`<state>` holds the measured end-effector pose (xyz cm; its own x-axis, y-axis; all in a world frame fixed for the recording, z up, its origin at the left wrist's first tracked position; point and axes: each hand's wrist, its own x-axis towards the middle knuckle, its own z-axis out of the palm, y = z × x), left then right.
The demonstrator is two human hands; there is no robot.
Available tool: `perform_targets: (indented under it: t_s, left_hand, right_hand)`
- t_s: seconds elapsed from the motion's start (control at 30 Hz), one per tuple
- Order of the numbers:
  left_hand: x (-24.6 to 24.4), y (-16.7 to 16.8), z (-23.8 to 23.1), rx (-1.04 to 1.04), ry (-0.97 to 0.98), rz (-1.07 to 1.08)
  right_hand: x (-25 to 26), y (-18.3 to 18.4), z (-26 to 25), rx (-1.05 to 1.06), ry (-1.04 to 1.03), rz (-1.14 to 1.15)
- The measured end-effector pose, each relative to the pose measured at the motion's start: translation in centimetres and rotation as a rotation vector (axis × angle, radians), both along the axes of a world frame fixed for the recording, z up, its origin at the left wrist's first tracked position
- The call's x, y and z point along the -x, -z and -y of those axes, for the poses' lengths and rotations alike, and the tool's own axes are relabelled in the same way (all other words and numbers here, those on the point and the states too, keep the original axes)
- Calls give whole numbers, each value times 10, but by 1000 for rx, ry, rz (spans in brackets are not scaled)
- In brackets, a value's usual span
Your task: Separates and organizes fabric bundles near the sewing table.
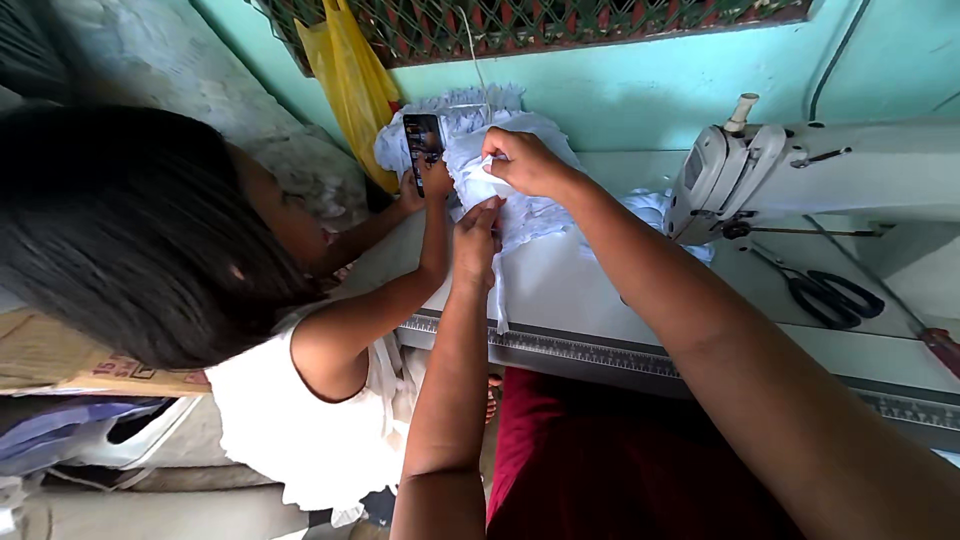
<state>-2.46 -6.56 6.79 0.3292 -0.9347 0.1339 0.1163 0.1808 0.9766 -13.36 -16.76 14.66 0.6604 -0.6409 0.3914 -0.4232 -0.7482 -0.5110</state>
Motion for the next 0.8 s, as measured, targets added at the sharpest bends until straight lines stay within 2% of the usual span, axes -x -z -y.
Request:
perform_targets:
  t_s: [0.1,0.2,0.37,0.53,0.8]
  left_hand:
    - [2,-3,0,12,28,-83]
    - [3,-7,2,12,29,-133]
    - [3,-13,8,57,29,-125]
    - [5,-22,10,106,26,-135]
    - [35,-30,18,224,155,-270]
  right_hand:
    - [4,2,-2,5,-31,73]
    - [15,9,-1,161,-30,146]
    - [21,15,2,254,75,-121]
    - [15,18,10,321,77,-74]
    - [20,-27,17,80,108,16]
